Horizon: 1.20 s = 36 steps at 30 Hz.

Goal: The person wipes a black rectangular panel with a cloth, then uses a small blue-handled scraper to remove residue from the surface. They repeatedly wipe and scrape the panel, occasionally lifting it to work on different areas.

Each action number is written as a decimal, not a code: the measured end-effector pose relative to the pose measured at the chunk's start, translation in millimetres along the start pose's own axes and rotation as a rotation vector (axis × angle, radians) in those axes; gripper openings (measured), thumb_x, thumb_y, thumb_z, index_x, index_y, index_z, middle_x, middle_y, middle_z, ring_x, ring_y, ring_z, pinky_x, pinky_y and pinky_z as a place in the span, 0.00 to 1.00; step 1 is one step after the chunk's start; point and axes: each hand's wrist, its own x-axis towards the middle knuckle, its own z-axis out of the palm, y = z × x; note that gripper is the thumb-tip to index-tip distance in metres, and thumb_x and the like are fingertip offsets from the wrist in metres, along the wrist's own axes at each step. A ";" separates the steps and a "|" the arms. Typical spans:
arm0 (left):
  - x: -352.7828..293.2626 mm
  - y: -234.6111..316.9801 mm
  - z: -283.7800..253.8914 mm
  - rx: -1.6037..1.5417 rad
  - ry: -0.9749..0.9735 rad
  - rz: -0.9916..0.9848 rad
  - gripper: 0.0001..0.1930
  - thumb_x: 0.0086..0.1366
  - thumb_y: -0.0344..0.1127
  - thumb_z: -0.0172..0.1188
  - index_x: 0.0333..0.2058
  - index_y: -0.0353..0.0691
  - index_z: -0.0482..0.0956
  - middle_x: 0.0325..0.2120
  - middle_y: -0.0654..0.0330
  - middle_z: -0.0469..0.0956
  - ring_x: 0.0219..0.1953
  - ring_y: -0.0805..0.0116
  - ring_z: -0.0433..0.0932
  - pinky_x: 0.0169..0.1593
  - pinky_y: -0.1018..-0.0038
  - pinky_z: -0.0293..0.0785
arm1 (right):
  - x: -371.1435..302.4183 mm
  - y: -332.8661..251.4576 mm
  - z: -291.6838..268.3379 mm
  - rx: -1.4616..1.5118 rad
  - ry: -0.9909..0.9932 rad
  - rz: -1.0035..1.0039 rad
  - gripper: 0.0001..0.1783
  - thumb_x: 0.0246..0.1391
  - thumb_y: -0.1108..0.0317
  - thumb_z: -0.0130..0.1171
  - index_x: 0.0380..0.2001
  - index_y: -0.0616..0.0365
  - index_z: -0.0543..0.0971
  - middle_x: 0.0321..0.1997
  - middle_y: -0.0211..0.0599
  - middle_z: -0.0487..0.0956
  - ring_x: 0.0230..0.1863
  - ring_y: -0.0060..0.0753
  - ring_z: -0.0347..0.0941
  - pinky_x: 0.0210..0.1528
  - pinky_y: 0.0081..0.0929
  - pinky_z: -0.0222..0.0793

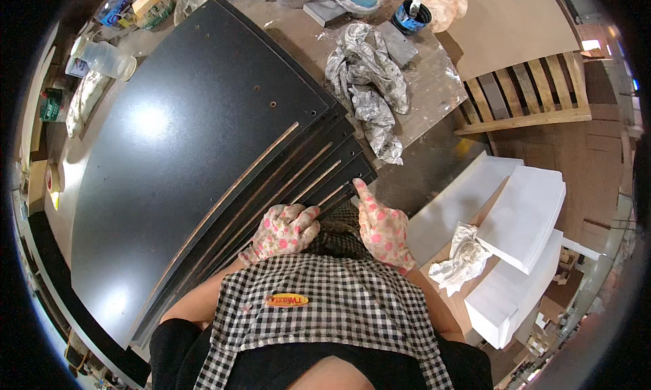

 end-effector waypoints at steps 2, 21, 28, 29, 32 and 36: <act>-0.8 0.9 3.6 -0.009 -0.081 -0.023 0.13 0.48 0.38 0.56 0.36 0.51 0.77 0.45 0.66 0.76 0.39 0.69 0.76 0.34 0.70 0.74 | 2.5 -3.8 -0.9 -0.066 -0.034 0.019 0.29 0.54 0.73 0.56 0.61 0.51 0.69 0.18 0.42 0.75 0.17 0.44 0.72 0.22 0.38 0.66; 1.3 3.6 8.3 -0.069 0.129 -0.006 0.14 0.50 0.41 0.54 0.38 0.53 0.77 0.46 0.65 0.75 0.40 0.71 0.74 0.39 0.71 0.71 | -1.1 -28.6 0.2 -0.162 -0.050 0.103 0.26 0.56 0.68 0.55 0.60 0.48 0.70 0.19 0.42 0.76 0.18 0.44 0.74 0.22 0.41 0.67; -9.4 5.6 43.1 -0.497 0.066 -0.125 0.16 0.51 0.41 0.55 0.40 0.52 0.77 0.48 0.64 0.75 0.43 0.68 0.75 0.40 0.68 0.72 | 4.7 -24.5 -2.2 -0.299 -0.044 0.007 0.30 0.54 0.67 0.56 0.61 0.57 0.67 0.18 0.40 0.76 0.17 0.41 0.74 0.21 0.38 0.68; -12.7 6.8 55.6 -0.812 0.114 -0.215 0.16 0.51 0.40 0.55 0.40 0.52 0.77 0.48 0.64 0.75 0.44 0.68 0.76 0.41 0.68 0.72 | 4.2 -26.6 -1.3 -0.325 -0.058 0.000 0.30 0.54 0.67 0.56 0.61 0.57 0.67 0.18 0.39 0.76 0.16 0.41 0.74 0.20 0.38 0.68; -21.8 12.6 95.0 -1.956 0.232 -0.518 0.15 0.51 0.40 0.55 0.40 0.52 0.77 0.48 0.64 0.75 0.46 0.66 0.76 0.42 0.67 0.73 | 1.6 -33.7 2.3 -0.379 -0.093 0.013 0.31 0.54 0.67 0.55 0.62 0.59 0.66 0.18 0.39 0.77 0.16 0.40 0.74 0.19 0.38 0.68; -24.3 16.5 118.9 -2.050 0.316 -0.493 0.14 0.52 0.40 0.55 0.39 0.52 0.78 0.48 0.65 0.75 0.46 0.65 0.76 0.42 0.67 0.73 | -1.2 -36.5 4.4 -0.364 -0.117 0.015 0.31 0.54 0.67 0.55 0.62 0.60 0.66 0.17 0.38 0.76 0.16 0.40 0.74 0.19 0.39 0.68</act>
